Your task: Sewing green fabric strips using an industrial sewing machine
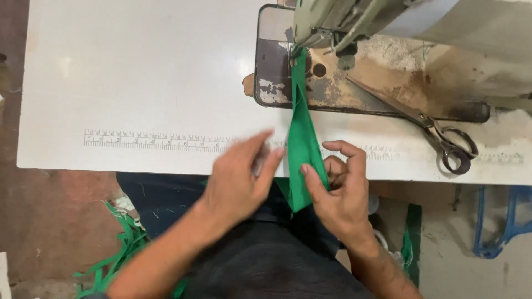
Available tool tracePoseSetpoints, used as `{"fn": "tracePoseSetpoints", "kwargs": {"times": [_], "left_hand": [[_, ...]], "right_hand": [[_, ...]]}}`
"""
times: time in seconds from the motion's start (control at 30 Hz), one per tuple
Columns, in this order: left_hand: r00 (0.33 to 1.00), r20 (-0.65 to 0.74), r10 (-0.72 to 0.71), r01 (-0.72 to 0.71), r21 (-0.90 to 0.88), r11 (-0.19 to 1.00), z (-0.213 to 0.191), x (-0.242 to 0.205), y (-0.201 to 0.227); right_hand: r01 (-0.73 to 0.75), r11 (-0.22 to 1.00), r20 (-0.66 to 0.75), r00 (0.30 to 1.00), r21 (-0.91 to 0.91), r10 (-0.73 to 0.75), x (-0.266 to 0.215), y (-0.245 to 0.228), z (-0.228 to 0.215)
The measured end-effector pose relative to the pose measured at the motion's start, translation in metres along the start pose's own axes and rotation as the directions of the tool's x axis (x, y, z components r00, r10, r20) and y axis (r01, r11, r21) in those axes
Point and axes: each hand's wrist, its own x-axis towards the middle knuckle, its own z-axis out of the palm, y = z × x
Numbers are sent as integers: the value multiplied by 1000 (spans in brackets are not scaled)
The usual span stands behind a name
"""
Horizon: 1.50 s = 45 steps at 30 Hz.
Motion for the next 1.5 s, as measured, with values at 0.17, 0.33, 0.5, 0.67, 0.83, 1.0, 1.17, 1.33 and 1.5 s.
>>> {"fn": "tracePoseSetpoints", "kwargs": {"times": [0.17,0.33,0.5,0.67,0.83,1.0,1.17,1.33,1.5], "left_hand": [[757,303,-580,595,-687,418,24,-58,34],[920,78,-384,373,-478,795,23,-62,38],[975,109,-195,218,-284,934,29,-67,38],[979,164,-118,155,-229,961,21,-58,40],[974,184,-132,175,-243,954,15,-53,41],[996,84,32,-36,53,998,14,-18,5],[850,342,401,-436,30,899,2,33,-33],[699,442,562,-668,124,733,-3,38,-64],[635,507,583,-673,-6,739,1,44,-75]], "right_hand": [[149,970,-2,988,-192,-152,-15,-15,6],[122,934,154,985,-336,-74,-18,-10,3],[97,869,226,974,-486,17,-19,-5,5],[105,840,251,967,-533,39,-16,-12,4],[101,808,263,962,-580,69,-15,-9,0],[48,766,306,931,-641,198,-8,-17,-4],[18,649,306,891,-760,335,-8,-32,-1],[110,599,487,705,-793,516,-49,-43,-14],[295,711,611,756,-638,235,-45,-45,-39]]}}
